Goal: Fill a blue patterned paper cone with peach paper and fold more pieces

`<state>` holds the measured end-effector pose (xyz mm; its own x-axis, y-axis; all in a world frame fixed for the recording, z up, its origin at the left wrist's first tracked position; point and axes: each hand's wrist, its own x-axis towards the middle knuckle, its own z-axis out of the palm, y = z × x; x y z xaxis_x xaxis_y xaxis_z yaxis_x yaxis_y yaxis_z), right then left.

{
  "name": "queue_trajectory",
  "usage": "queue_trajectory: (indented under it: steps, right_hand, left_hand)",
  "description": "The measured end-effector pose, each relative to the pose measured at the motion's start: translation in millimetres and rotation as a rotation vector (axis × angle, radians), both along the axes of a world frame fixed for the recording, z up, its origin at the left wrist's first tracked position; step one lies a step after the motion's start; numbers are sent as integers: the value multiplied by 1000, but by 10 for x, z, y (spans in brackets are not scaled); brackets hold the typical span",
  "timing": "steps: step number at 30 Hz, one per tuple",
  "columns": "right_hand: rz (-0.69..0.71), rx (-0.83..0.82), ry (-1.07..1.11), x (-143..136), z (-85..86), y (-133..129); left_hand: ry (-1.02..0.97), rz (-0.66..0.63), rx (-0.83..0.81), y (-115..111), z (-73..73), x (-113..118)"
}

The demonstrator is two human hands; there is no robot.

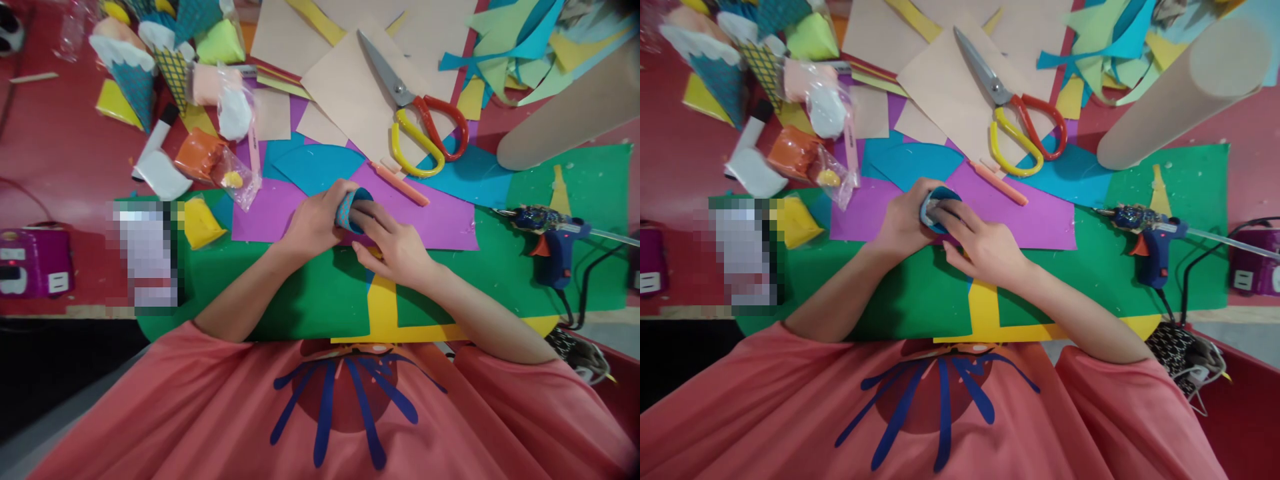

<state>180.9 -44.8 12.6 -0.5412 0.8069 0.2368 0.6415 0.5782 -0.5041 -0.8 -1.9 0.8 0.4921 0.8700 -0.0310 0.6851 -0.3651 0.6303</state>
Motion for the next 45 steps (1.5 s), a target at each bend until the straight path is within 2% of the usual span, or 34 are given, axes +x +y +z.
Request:
queue_trajectory:
  steps: [6,12,16,20,27,33,37,45]
  right_hand:
    - [-18,21,11,21,-1,37]
    - [79,5,74,30,-4,36]
    - [62,75,84,19,-24,16]
    - [38,41,50,20,-10,9]
    - [61,-31,34,26,35,8]
    - [28,79,0,-2,23,-9]
    - [-10,160,-48,-21,22,-35]
    - [-2,122,-79,-33,14,-75]
  left_hand:
    - [-157,-22,12,36,44,26]
    - [-41,61,-45,61,115,-20]
    - [4,15,-27,40,86,-32]
    - [-7,-40,5,31,26,-31]
    - [-81,6,-26,48,-10,-53]
    - [-82,-24,-30,31,-2,-39]
    - [-85,12,-50,29,10,-25]
    - [-102,49,-29,14,17,-17]
